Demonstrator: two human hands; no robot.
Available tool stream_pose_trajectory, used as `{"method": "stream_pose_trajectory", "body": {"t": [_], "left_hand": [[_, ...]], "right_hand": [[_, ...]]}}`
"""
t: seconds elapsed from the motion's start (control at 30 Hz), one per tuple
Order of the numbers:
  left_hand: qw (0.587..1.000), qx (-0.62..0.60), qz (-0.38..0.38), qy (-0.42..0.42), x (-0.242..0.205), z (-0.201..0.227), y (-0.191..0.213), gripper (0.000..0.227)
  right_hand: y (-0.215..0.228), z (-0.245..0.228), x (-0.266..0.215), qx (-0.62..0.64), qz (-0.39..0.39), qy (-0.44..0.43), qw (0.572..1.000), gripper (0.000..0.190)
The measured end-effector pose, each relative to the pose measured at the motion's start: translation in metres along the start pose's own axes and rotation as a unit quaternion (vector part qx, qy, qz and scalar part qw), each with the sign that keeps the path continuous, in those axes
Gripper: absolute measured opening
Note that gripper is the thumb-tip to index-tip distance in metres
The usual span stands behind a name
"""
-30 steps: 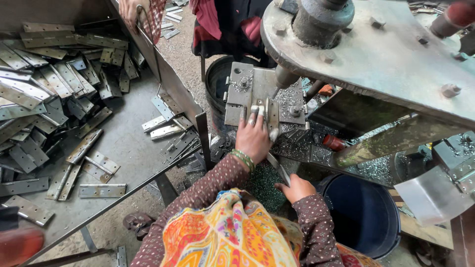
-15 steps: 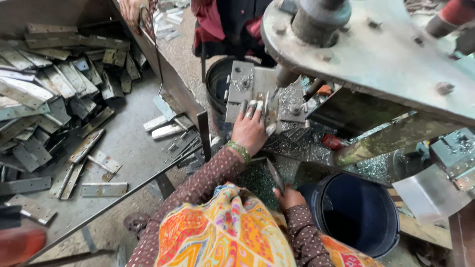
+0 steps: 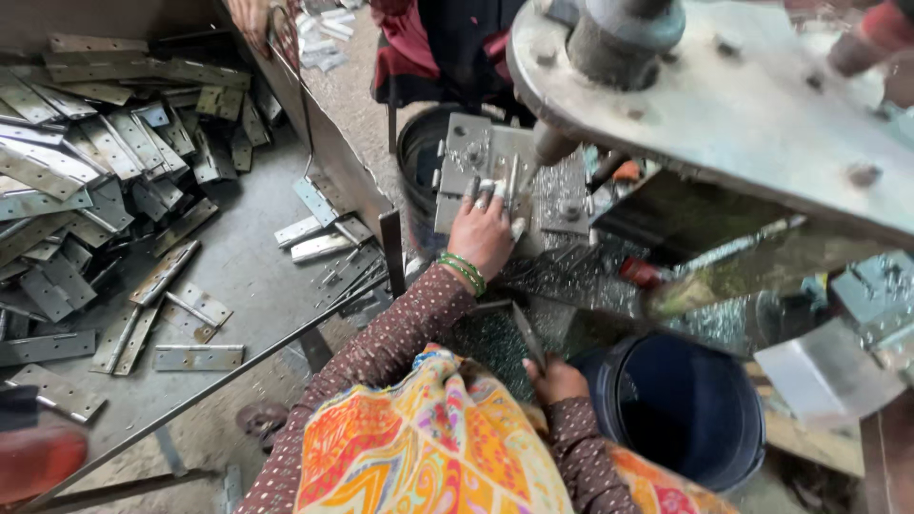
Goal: The person repeatedly picks up metal hinge pieces from a bin, places them into a press machine, and operates the lever to process them. After each cycle, the person removes the processed piece and returns it to the bin.
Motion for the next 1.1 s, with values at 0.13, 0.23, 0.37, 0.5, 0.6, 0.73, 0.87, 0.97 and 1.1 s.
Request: {"method": "stream_pose_trajectory", "body": {"t": [0.13,0.23,0.37,0.5,0.6,0.73,0.87,0.97,1.1], "left_hand": [[0.993,0.014,0.121,-0.005,-0.005,0.005,0.014,0.035],[0.992,0.055,0.113,-0.015,0.003,0.005,0.009,0.035],[1.0,0.017,-0.005,-0.002,0.028,0.0,-0.009,0.034],[0.998,0.037,0.042,-0.001,0.034,0.003,-0.004,0.033],[1.0,-0.007,0.005,-0.011,0.005,0.007,-0.008,0.028],[0.997,0.038,0.06,-0.023,0.009,0.008,0.007,0.032],[0.999,0.038,0.038,-0.007,0.026,0.001,-0.005,0.033],[0.998,0.046,0.039,-0.008,0.04,-0.012,-0.017,0.034],[0.994,0.061,0.084,-0.02,0.046,-0.017,-0.028,0.027]], "right_hand": [[0.023,0.0,0.024,0.006,-0.046,-0.038,0.998,0.054],[0.055,-0.007,0.032,-0.052,-0.052,-0.03,0.997,0.05],[0.058,-0.01,0.034,-0.06,-0.04,0.002,0.997,0.054],[0.016,0.004,0.013,-0.002,0.011,-0.019,1.0,0.054],[-0.002,0.006,0.001,0.013,0.012,-0.001,1.0,0.056],[0.033,-0.001,0.029,-0.003,-0.056,-0.04,0.998,0.055],[0.056,-0.002,0.034,-0.072,-0.048,-0.002,0.996,0.052],[0.033,0.005,0.034,-0.025,-0.03,0.006,0.999,0.054],[-0.021,0.032,0.03,0.034,0.02,-0.004,0.999,0.058]]}}
Point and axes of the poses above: each hand's wrist, its own x-axis towards the middle knuckle, its own y-axis out of the back of the hand, z = x × y, the point moved 5 cm from there along x, towards the middle knuckle, and after that the axes turned 4 degrees about z, right-handed, at the moved point
